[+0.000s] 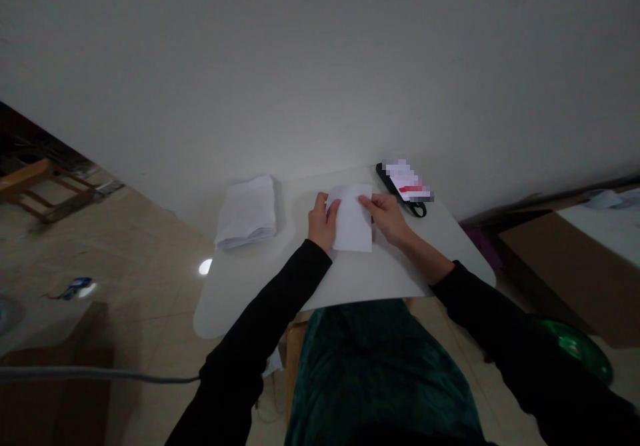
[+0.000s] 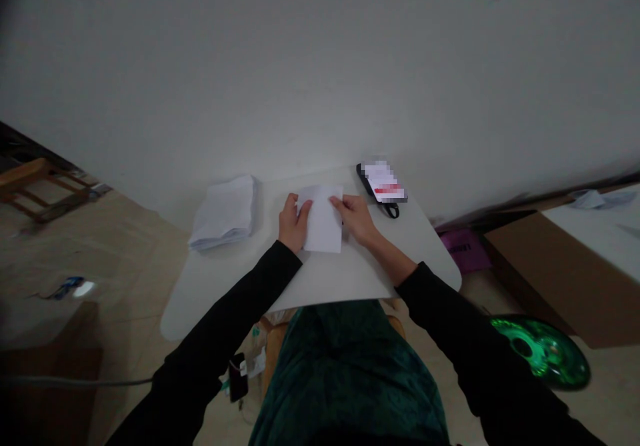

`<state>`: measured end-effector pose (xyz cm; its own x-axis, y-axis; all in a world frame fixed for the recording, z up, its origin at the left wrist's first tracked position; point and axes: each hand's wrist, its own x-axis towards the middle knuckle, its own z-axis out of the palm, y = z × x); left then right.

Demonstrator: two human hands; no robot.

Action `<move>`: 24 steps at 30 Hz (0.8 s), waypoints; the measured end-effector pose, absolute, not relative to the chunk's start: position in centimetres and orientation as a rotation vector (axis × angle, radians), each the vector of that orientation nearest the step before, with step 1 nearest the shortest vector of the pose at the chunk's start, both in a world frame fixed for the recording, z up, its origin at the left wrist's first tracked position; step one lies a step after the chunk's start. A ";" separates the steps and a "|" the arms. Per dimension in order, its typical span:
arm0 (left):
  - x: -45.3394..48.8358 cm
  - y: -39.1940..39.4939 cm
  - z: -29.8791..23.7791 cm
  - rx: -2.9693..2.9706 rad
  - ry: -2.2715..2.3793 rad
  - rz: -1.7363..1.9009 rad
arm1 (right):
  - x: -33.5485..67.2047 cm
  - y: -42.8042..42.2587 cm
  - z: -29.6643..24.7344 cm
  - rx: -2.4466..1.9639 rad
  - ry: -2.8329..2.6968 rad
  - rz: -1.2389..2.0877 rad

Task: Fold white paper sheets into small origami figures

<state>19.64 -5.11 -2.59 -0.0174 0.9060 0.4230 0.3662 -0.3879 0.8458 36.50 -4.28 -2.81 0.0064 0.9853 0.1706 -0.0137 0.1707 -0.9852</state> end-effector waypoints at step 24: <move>19.3 -4.9 -2.6 1.339 1.243 1.470 | 35.5 -5.7 -3.0 -1.109 -1.235 1.376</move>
